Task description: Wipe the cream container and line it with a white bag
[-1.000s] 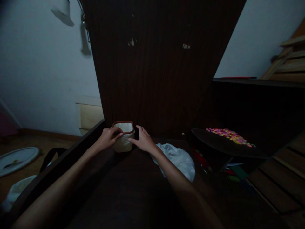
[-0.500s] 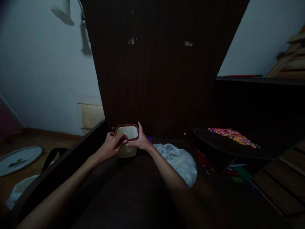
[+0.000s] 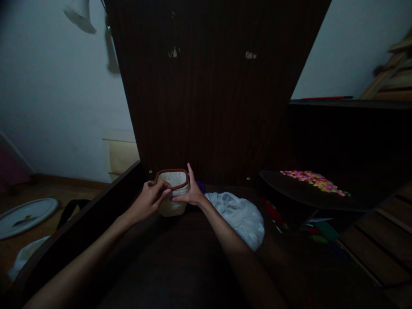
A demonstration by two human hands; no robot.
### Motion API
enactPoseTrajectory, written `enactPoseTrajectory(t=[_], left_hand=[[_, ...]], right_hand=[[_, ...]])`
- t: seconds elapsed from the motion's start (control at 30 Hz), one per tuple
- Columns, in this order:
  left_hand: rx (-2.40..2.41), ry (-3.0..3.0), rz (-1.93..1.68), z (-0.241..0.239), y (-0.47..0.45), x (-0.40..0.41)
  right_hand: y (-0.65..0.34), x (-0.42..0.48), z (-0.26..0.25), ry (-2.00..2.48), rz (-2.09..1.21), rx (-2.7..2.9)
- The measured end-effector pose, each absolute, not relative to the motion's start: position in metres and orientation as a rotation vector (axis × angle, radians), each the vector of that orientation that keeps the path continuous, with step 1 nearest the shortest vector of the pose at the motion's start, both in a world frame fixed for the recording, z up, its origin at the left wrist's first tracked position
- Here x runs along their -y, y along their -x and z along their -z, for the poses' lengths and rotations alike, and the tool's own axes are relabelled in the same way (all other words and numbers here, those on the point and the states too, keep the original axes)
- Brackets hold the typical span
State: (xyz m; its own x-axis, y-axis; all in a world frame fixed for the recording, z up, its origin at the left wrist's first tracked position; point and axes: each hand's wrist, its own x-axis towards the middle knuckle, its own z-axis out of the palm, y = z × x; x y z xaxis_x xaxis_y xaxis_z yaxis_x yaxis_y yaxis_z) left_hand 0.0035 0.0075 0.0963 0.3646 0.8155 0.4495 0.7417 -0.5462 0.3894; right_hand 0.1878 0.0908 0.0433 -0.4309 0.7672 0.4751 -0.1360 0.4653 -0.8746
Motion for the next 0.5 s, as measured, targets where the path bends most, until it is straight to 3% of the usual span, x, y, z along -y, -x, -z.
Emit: enactPoseTrajectory(t=[0.5], left_hand=[[-1.424,-2.076,-1.504,-0.121,0.0,-0.003]], right_hand=[[-0.2,-0.083,-0.039,0.72,-0.995,1.828]])
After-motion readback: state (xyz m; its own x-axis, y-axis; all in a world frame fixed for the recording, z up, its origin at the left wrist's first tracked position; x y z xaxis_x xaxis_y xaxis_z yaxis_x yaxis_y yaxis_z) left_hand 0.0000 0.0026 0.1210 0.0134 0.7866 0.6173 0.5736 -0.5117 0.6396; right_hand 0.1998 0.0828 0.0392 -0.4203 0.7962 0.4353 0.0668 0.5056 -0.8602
